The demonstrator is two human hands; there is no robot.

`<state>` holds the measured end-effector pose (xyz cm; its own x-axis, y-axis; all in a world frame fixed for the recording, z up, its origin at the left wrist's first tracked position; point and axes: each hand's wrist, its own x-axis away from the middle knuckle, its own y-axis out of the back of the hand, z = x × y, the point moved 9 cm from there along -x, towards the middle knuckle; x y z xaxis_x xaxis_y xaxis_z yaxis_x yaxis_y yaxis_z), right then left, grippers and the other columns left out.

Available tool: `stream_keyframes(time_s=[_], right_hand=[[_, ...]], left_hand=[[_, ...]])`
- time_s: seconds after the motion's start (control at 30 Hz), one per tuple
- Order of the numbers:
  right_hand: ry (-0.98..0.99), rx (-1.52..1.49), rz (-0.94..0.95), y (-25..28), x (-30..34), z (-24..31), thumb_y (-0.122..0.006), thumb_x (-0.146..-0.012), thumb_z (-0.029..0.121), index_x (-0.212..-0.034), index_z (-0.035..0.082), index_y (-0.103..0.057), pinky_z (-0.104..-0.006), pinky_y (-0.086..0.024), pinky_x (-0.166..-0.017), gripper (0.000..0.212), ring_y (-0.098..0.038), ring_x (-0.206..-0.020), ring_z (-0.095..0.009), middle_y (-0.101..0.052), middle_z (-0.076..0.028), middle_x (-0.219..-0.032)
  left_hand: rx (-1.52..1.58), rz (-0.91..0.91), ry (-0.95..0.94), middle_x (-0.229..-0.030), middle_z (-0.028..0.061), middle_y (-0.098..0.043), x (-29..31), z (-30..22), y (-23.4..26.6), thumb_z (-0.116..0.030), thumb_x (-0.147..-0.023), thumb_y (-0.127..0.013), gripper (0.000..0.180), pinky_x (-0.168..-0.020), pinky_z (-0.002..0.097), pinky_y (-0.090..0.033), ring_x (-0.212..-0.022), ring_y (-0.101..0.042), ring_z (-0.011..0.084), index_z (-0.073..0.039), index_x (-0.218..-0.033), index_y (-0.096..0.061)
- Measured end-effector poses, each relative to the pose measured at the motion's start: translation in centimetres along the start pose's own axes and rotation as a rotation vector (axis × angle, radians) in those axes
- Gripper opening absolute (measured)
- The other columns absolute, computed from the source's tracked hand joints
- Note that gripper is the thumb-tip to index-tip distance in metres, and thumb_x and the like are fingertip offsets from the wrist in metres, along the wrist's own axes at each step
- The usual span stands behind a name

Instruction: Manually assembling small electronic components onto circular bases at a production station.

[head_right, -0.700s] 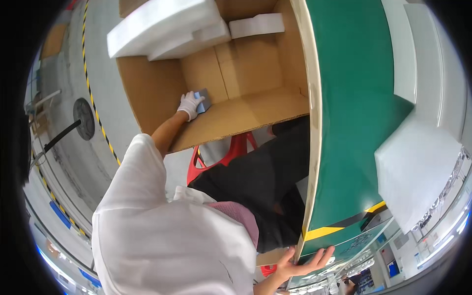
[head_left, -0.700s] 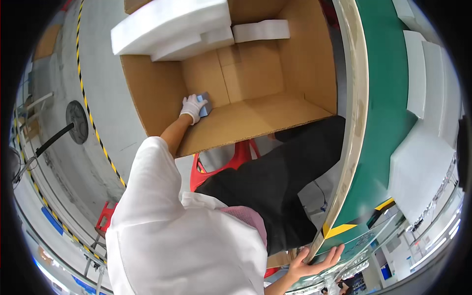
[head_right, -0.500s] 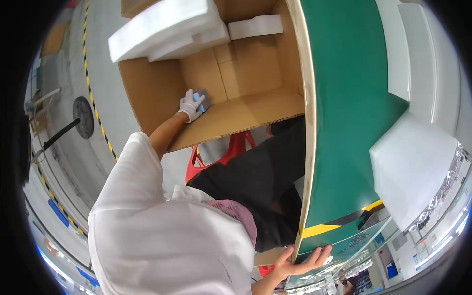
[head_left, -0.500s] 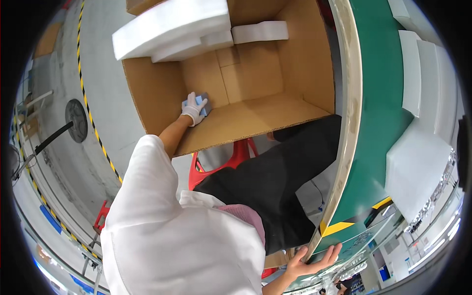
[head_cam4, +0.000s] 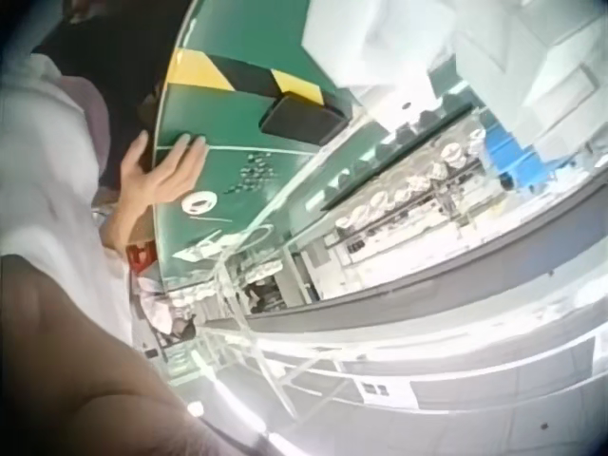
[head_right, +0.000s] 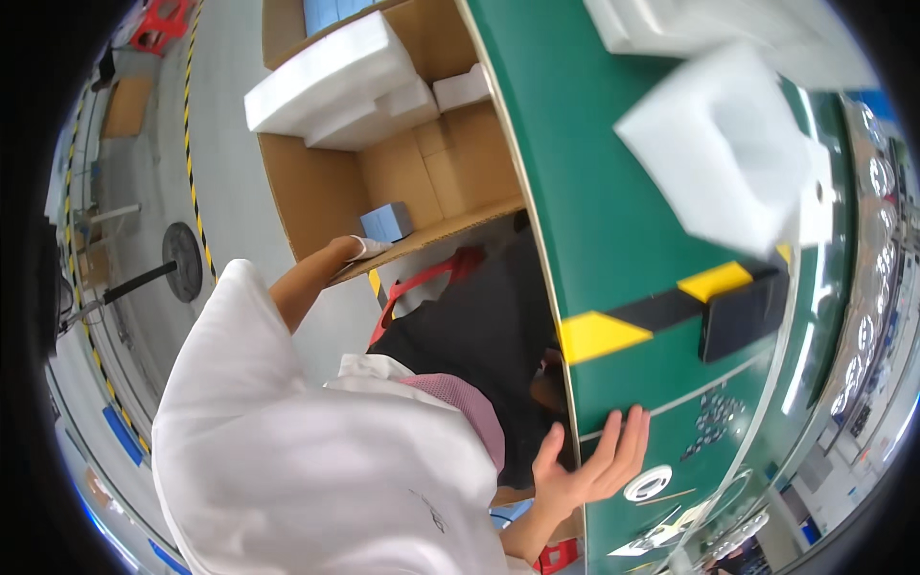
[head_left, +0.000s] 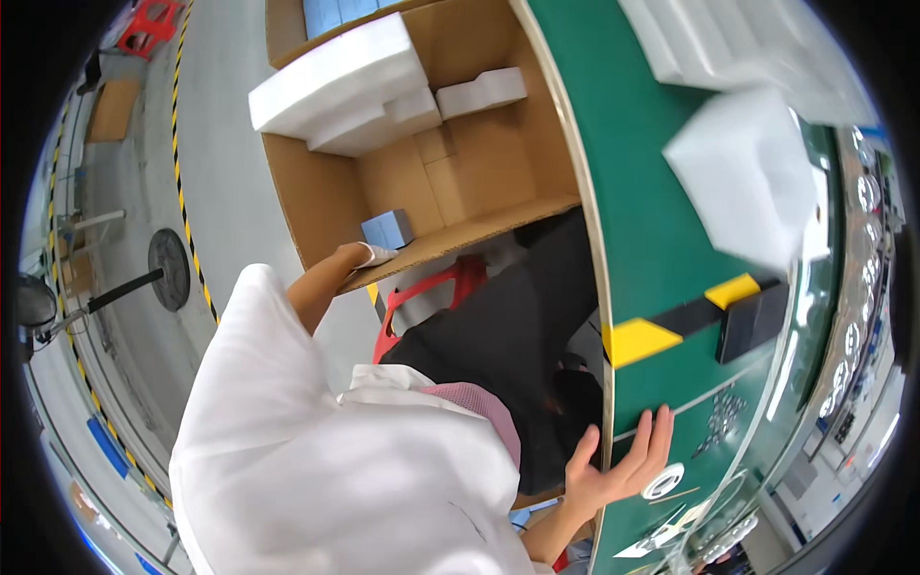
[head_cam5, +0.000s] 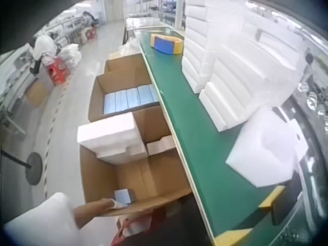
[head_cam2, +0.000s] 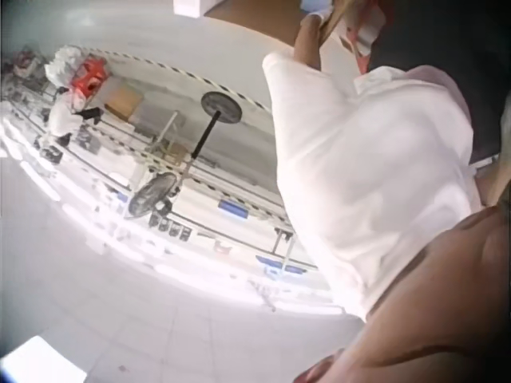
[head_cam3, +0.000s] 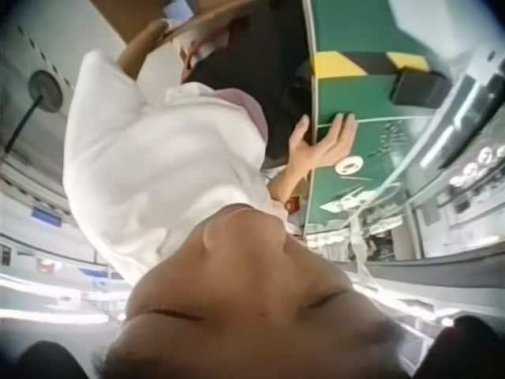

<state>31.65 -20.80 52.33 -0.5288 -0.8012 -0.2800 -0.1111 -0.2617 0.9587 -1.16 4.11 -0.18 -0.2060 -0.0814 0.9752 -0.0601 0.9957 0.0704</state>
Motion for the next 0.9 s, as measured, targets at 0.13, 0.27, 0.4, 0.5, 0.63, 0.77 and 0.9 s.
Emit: stream_keyframes(time_s=[0.13, 0.27, 0.4, 0.5, 0.63, 0.77, 0.9], right_hand=[[-0.058, -0.131, -0.017, 1.6, 0.6, -2.0, -0.07, -0.087, 0.018, -0.125, -0.001, -0.062, -0.0493, -0.042, -0.104, 0.044, -0.054, -0.126, -0.042, -0.059, -0.02, -0.136], [0.009, -0.556, -0.096, 1.8, 1.7, -2.8, -0.073, -0.077, 0.005, -0.103, 0.002, -0.071, -0.05, -0.045, -0.102, 0.026, -0.063, -0.116, -0.035, -0.07, -0.013, -0.114], [-0.055, -0.793, -0.156, 3.3, 5.3, -4.7, -0.071, -0.076, -0.001, -0.096, 0.001, -0.073, -0.0479, -0.05, -0.098, 0.02, -0.067, -0.108, -0.031, -0.073, -0.011, -0.104], [-0.104, -0.899, -0.228, 4.1, 8.8, -6.1, -0.07, -0.076, -0.003, -0.094, 0.001, -0.074, -0.047, -0.051, -0.095, 0.018, -0.069, -0.103, -0.029, -0.074, -0.011, -0.1], [-0.176, -0.94, -0.319, 5.5, 11.8, -8.5, -0.069, -0.077, -0.004, -0.091, 0.0, -0.074, -0.0418, -0.054, -0.088, 0.016, -0.07, -0.096, -0.028, -0.074, -0.011, -0.097], [-0.182, -0.82, -0.345, 7.9, 12.5, -11.5, -0.07, -0.077, -0.004, -0.091, 0.001, -0.073, -0.037, -0.054, -0.08, 0.015, -0.07, -0.093, -0.028, -0.074, -0.011, -0.096], [-0.216, -0.605, -0.319, 11.3, 12.0, -17.0, -0.069, -0.08, -0.003, -0.093, 0.003, -0.072, -0.0368, -0.053, -0.081, 0.014, -0.069, -0.094, -0.027, -0.073, -0.01, -0.097]], left_hand=[[0.005, 0.059, -0.032, -0.108, 0.0153, -0.072, 5.8, -4.6, -0.3, -0.05, -0.093, -0.055, 0.055, -0.088, 0.0428, -0.052, -0.1, -0.069, 0.031, -0.005, -0.123, -0.065], [0.596, -0.329, -0.403, -0.101, 0.0139, -0.072, 16.4, -12.1, 3.4, -0.033, -0.098, -0.056, 0.038, -0.081, 0.0367, -0.055, -0.088, -0.07, 0.025, -0.001, -0.116, -0.066], [0.596, -0.776, -0.872, -0.073, 0.0051, -0.065, 30.3, -21.4, 2.3, -0.025, -0.105, -0.051, 0.031, -0.059, 0.0255, -0.043, -0.062, -0.057, 0.0108, 0.0, -0.097, -0.068], [0.524, -0.926, -1.132, -0.06, 0.0048, -0.059, 40.3, -29.9, -2.0, -0.021, -0.104, -0.05, 0.035, -0.052, 0.025, -0.038, -0.051, -0.05, 0.01, 0.0, -0.08, -0.065], [0.087, -0.74, -1.489, -0.058, 0.0049, -0.058, 48.2, -41.8, -11.1, -0.007, -0.094, -0.049, 0.032, -0.049, 0.0254, -0.036, -0.046, -0.047, 0.0099, -0.001, -0.066, -0.063], [-0.47, -0.398, -1.737, -0.054, 0.0031, -0.058, 51.2, -50.3, -20.3, -0.006, -0.093, -0.053, 0.033, -0.051, 0.0303, -0.041, -0.05, -0.055, 0.0169, -0.004, -0.062, -0.064], [-0.596, -0.146, -1.881, -0.056, 0.0036, -0.06, 50.1, -56.4, -27.5, -0.014, -0.093, -0.067, 0.023, -0.05, 0.0316, -0.043, -0.049, -0.057, 0.0187, -0.008, -0.071, -0.071]])
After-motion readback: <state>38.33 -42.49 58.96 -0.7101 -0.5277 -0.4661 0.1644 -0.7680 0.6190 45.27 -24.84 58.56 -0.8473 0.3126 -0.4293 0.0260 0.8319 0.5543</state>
